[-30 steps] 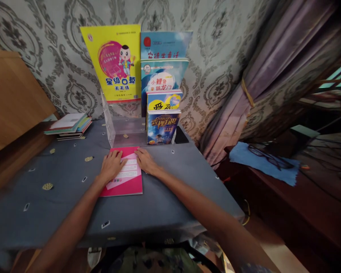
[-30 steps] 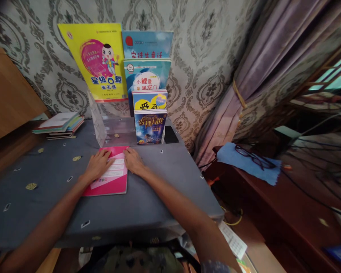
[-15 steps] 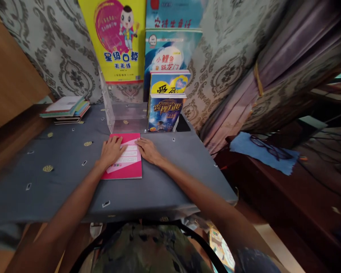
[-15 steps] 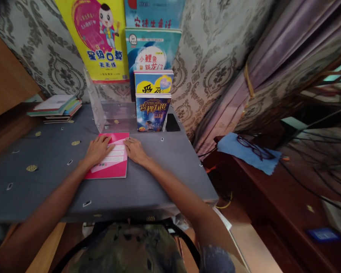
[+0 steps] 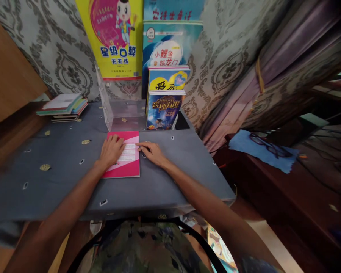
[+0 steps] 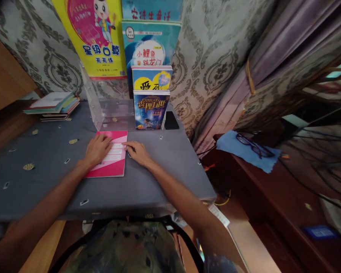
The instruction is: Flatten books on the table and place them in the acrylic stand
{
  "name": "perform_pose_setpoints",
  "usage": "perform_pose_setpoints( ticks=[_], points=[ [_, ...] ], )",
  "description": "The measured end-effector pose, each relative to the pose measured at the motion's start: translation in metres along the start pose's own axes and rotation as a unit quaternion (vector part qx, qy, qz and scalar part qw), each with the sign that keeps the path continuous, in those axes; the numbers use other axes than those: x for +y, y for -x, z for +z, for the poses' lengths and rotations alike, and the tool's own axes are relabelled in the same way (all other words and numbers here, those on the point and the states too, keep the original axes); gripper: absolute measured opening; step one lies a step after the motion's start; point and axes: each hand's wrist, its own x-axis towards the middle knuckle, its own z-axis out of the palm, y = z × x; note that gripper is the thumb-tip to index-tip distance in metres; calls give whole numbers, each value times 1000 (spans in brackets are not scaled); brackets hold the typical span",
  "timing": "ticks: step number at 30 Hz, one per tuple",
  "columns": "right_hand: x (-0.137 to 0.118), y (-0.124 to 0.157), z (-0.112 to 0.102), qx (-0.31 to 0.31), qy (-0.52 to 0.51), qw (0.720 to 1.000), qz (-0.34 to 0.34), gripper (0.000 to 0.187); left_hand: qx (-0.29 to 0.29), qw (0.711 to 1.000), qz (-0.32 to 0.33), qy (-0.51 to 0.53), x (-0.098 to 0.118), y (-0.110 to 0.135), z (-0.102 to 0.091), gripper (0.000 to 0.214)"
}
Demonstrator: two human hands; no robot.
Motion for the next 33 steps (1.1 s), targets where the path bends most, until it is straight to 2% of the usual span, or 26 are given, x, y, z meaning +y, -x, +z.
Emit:
perform_pose_setpoints(
  ticks=[5, 8, 19, 24, 33],
  points=[
    [1, -1, 1, 3, -27, 1000, 0, 39, 5, 989, 124, 76, 18, 7, 0, 34],
    [1, -1, 1, 2, -28, 1000, 11, 40, 9, 979, 167, 117, 23, 15, 2, 36],
    [-3, -1, 0, 5, -20, 1000, 11, 39, -27, 960, 222, 166, 31, 71, -23, 40],
    [-6, 4, 2, 10, -19, 1000, -6, 32, -3, 962, 227, 153, 30, 81, -17, 39],
    [-16, 13, 14, -39, -46, 997, -49, 32, 39, 962, 224, 152, 29, 88, -8, 35]
  ],
)
